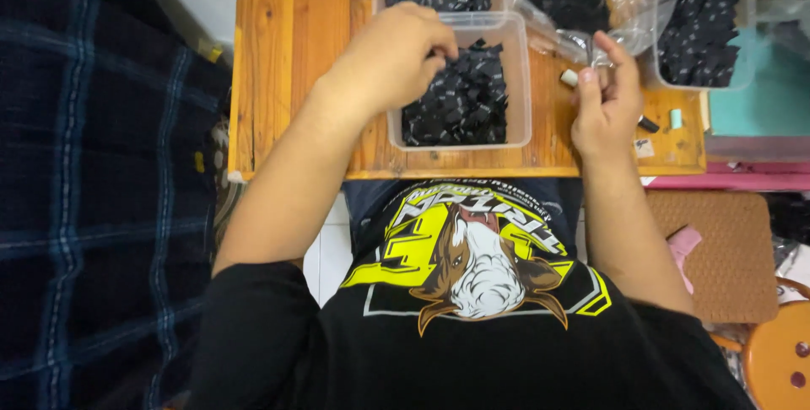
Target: Sorting and inspecting small black plastic components from plastic containers on a wooden table, occasionally using a small tool.
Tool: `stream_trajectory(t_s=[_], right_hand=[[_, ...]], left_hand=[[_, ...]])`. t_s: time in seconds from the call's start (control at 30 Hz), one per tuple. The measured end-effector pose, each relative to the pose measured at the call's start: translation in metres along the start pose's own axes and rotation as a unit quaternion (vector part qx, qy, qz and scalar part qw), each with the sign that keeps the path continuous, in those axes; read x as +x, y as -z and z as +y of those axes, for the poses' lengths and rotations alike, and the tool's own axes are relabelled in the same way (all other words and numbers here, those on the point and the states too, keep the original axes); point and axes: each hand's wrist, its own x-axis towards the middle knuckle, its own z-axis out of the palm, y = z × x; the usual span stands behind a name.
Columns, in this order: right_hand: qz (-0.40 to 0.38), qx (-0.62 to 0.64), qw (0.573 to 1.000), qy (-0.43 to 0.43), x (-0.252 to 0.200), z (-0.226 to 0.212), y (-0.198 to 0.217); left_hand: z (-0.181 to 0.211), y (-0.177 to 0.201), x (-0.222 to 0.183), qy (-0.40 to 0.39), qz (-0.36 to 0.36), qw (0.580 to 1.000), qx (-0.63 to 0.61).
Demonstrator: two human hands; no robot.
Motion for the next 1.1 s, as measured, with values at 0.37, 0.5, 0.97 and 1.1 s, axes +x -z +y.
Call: stream_trajectory(t_s=[0.37,0.5,0.97,1.1], right_hand=[[-0.008,-0.003,1.000,0.024,0.000,-0.002,-0.001],[-0.005,0.017,1.000,0.024,0.000,0.000,-0.002],[0.002,0.010,1.000,0.026,0.000,-0.002,-0.001],[-0.005,-0.003,0.999,0.035,0.001,-0.005,-0.001]], left_hand=[[0.035,0.003,-0.009,0.068,-0.270,0.944,0.178],[0.029,-0.006,-0.009,0.081,-0.265,0.945,0.171],[0.025,0.031,-0.018,0.076,-0.066,0.982,-0.158],[0.024,0.041,-0.016,0.107,-0.031,0.950,-0.293]])
